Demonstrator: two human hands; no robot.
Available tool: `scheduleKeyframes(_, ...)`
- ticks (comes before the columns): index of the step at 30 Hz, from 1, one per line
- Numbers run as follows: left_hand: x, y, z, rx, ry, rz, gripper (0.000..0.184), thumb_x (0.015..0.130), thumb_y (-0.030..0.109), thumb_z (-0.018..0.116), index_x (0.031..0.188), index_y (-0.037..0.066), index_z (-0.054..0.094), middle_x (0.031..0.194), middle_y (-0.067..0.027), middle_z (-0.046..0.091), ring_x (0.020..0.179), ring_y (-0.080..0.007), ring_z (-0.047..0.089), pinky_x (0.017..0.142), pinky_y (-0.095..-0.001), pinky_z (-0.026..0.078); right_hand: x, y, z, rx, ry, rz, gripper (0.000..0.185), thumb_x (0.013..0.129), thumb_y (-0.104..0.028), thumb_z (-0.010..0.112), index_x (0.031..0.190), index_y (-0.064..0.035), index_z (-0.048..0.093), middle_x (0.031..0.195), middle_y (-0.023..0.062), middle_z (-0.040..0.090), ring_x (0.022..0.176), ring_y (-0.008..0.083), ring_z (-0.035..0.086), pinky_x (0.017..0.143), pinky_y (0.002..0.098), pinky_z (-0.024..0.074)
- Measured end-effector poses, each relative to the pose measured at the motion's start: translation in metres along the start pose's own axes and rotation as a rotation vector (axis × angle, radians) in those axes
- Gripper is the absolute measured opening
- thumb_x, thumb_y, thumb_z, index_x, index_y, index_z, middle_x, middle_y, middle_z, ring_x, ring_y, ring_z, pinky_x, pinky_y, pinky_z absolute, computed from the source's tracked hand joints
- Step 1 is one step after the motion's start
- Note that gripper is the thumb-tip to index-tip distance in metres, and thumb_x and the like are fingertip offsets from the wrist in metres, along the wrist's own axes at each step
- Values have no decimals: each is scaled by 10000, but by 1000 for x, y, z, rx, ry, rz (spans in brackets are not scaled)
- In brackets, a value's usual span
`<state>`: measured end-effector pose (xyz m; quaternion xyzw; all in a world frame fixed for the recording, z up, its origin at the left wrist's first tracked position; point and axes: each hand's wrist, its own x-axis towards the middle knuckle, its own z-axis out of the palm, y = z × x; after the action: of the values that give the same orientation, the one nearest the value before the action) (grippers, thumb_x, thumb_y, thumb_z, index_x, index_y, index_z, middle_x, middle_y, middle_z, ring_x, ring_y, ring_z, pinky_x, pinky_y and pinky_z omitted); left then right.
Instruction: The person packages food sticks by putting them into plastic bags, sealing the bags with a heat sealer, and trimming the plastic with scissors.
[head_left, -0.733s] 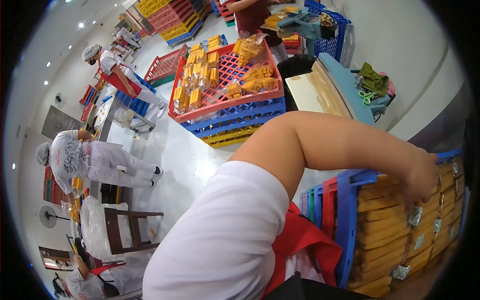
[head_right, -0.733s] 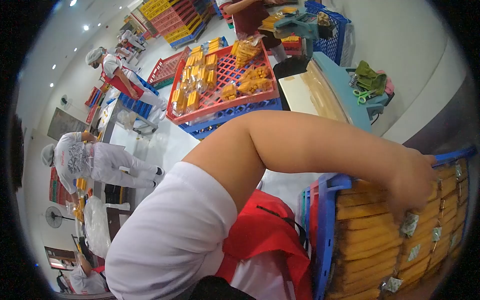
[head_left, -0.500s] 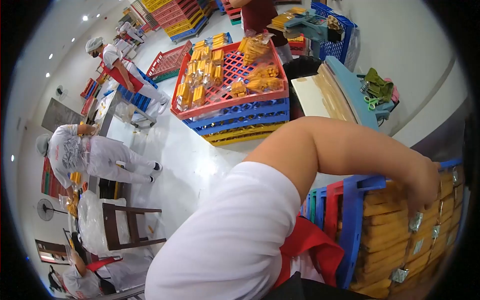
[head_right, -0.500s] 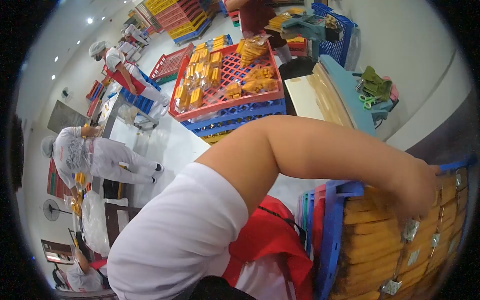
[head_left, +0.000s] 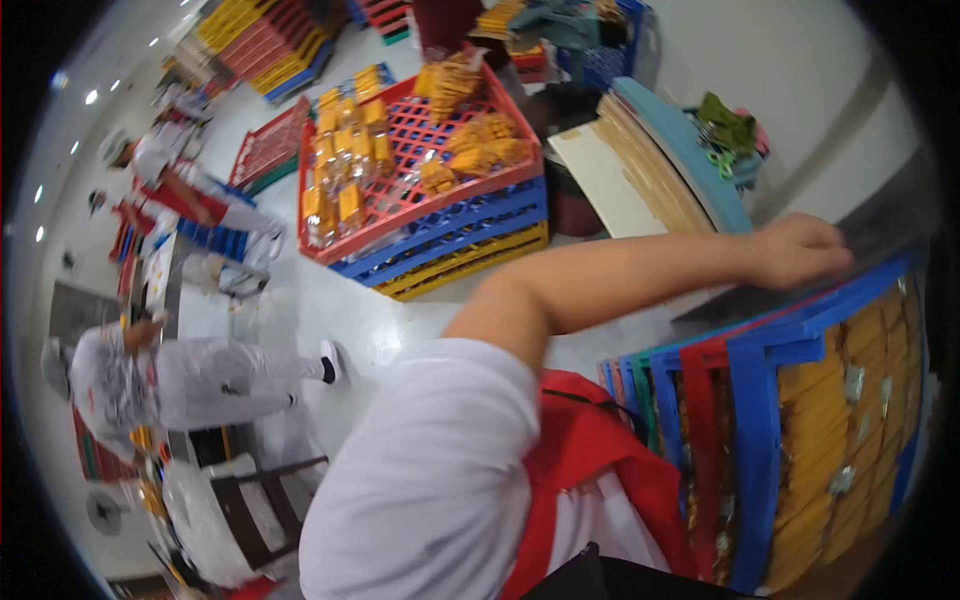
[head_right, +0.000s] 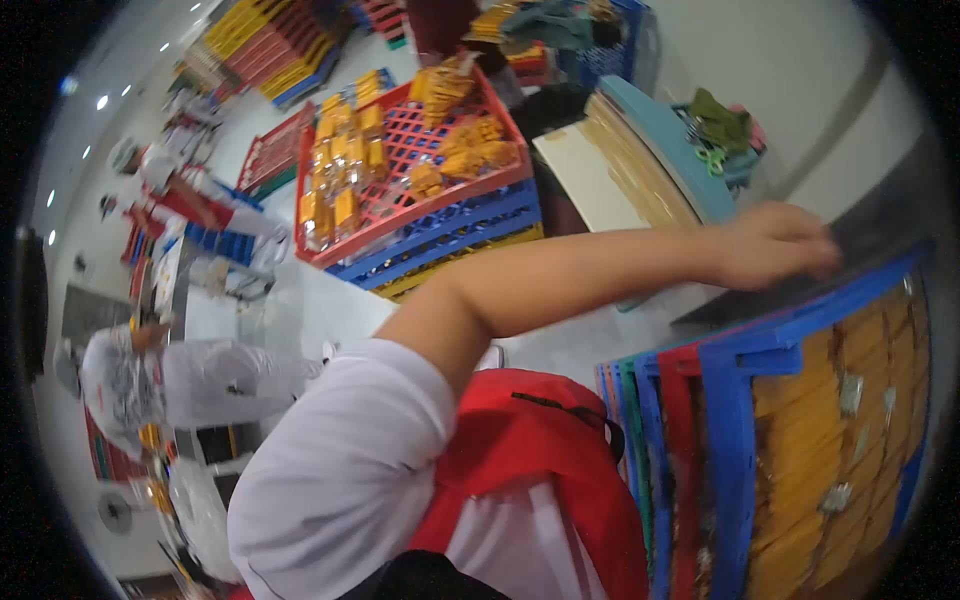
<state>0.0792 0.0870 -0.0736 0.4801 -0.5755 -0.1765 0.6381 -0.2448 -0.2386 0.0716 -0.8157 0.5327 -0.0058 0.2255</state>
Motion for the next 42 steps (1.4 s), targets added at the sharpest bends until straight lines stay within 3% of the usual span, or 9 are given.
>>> scheduleKeyframes(4,-141,-56,-97,323,-155,-186,234,833,215,476,913,14,564,853,-153,544,856,-266,513,762,-338,397,-127,-99,41,-154,49,-316,486,836,-198,489,1268,-36,335,1204,183,436,1057,264,451,918,339,322)
scheduleKeyframes(8,-333,-102,-189,1017,-463,-429,150,670,189,541,619,49,558,699,-142,539,708,-290,498,659,-414,405,-242,-190,109,-145,73,-459,479,819,-167,520,1224,37,367,1194,209,435,1075,277,441,906,330,340)
scheduleKeyframes(13,-514,-83,-246,511,-199,-861,250,727,274,588,648,38,605,703,-134,588,735,-288,550,704,-371,421,-296,-255,239,-42,-39,-1005,536,759,-206,590,1196,41,402,1140,205,477,1070,318,455,917,361,328)
scheduleKeyframes(17,-497,-87,-271,455,-34,-1235,422,793,358,493,564,12,571,642,-168,571,656,-329,545,647,-386,421,-230,-334,381,721,-460,-329,405,747,-180,572,1104,-5,498,1135,176,493,1076,225,471,883,314,350)
scheduleKeyframes(18,-482,-94,-277,524,18,-1170,377,791,321,502,585,13,571,667,-171,571,684,-335,542,656,-388,419,-200,-334,431,183,-68,-636,362,769,-137,557,1101,-3,511,1120,155,512,982,191,507,852,271,376)
scheduleKeyframes(20,-454,-112,-287,661,151,-1007,277,779,246,524,635,14,570,722,-175,567,739,-346,531,665,-397,412,-167,-335,466,-554,-272,-769,280,786,-153,550,1030,-15,548,1129,141,508,992,191,493,837,288,375)
scheduleKeyframes(23,-416,-137,-304,708,305,-760,189,758,185,547,687,11,567,776,-180,555,779,-350,516,662,-409,402,-135,-327,514,382,-652,-513,240,754,-195,585,866,17,573,1106,201,513,1002,240,499,794,297,389)
scheduleKeyframes(34,-380,-164,-346,682,410,-1109,204,769,186,539,721,-10,564,728,-196,566,708,-348,537,651,-398,414,11,-341,542,225,-448,-506,416,722,-180,595,1096,-14,514,988,174,566,786,205,525,708,282,415)
scheduleKeyframes(42,-257,-202,-423,938,482,-792,239,748,171,549,919,6,568,823,-184,583,830,-327,550,734,-367,426,66,-391,543,173,-594,-463,432,725,-177,586,1102,15,499,944,163,577,789,211,528,741,306,419)
